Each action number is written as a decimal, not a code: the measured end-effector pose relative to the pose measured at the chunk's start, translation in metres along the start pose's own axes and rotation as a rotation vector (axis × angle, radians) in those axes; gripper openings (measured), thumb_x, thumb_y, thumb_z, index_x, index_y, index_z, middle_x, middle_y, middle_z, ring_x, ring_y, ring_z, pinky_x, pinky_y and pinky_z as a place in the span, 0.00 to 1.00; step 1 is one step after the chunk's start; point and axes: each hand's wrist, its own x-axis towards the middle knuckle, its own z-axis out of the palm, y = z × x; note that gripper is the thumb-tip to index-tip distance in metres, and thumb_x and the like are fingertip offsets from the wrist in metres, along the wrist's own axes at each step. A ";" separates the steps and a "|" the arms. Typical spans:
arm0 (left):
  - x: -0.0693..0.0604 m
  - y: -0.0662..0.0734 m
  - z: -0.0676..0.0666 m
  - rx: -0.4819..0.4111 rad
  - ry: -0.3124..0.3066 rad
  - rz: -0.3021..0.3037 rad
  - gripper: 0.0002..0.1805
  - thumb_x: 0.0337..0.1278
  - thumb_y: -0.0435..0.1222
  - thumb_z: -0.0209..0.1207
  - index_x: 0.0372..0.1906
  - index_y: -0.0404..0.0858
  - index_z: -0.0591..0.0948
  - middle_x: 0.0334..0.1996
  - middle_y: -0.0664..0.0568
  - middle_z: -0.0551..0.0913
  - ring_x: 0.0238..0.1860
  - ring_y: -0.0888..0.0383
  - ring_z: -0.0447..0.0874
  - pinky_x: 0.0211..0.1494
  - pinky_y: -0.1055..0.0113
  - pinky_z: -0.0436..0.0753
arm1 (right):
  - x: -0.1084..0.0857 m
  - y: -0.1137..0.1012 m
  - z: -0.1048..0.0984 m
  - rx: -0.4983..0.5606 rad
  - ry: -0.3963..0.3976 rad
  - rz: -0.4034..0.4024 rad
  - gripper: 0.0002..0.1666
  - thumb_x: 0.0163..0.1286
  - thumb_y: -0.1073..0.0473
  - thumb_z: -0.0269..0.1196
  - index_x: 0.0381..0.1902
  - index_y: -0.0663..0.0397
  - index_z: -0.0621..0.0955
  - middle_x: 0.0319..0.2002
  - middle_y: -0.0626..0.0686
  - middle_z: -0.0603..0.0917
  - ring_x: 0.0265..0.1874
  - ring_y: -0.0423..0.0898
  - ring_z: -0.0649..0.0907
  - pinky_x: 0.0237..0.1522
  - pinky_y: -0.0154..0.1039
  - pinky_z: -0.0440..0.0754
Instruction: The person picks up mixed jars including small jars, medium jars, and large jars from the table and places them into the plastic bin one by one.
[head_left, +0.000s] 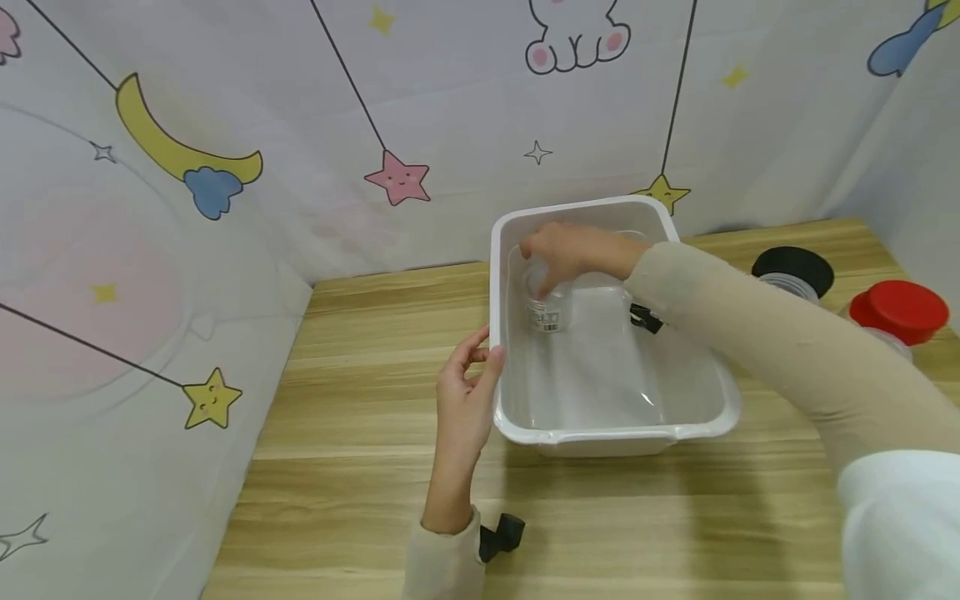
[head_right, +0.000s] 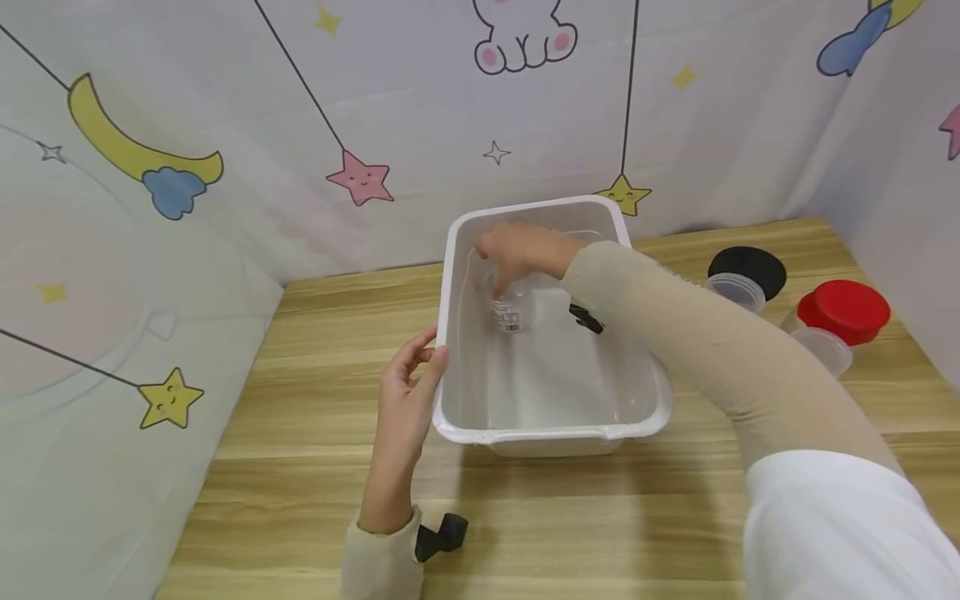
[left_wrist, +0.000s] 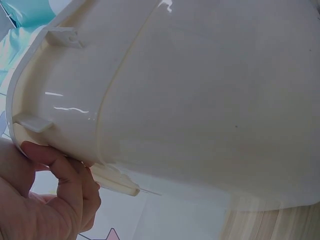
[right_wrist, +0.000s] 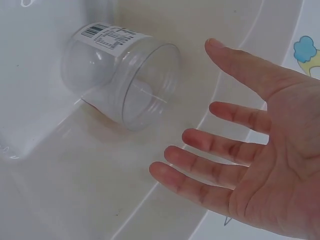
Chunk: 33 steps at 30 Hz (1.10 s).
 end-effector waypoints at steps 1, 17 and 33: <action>0.000 0.000 0.000 0.001 0.001 0.001 0.21 0.70 0.38 0.59 0.63 0.34 0.77 0.42 0.41 0.78 0.31 0.50 0.87 0.37 0.54 0.87 | 0.000 0.000 -0.002 0.003 -0.001 -0.004 0.38 0.57 0.54 0.76 0.59 0.69 0.75 0.56 0.66 0.78 0.56 0.62 0.77 0.59 0.54 0.75; -0.001 -0.001 -0.002 0.012 0.008 0.003 0.21 0.70 0.37 0.59 0.64 0.33 0.77 0.41 0.41 0.78 0.31 0.44 0.87 0.34 0.60 0.87 | -0.016 -0.002 -0.025 0.062 -0.032 -0.007 0.35 0.62 0.53 0.72 0.61 0.65 0.73 0.55 0.64 0.79 0.51 0.59 0.79 0.53 0.52 0.78; 0.000 -0.003 -0.002 0.012 0.004 0.018 0.21 0.70 0.37 0.59 0.63 0.33 0.77 0.40 0.42 0.78 0.28 0.48 0.86 0.33 0.61 0.87 | -0.039 0.000 -0.047 0.061 -0.027 -0.003 0.29 0.65 0.57 0.70 0.59 0.65 0.74 0.51 0.64 0.78 0.49 0.58 0.76 0.47 0.50 0.79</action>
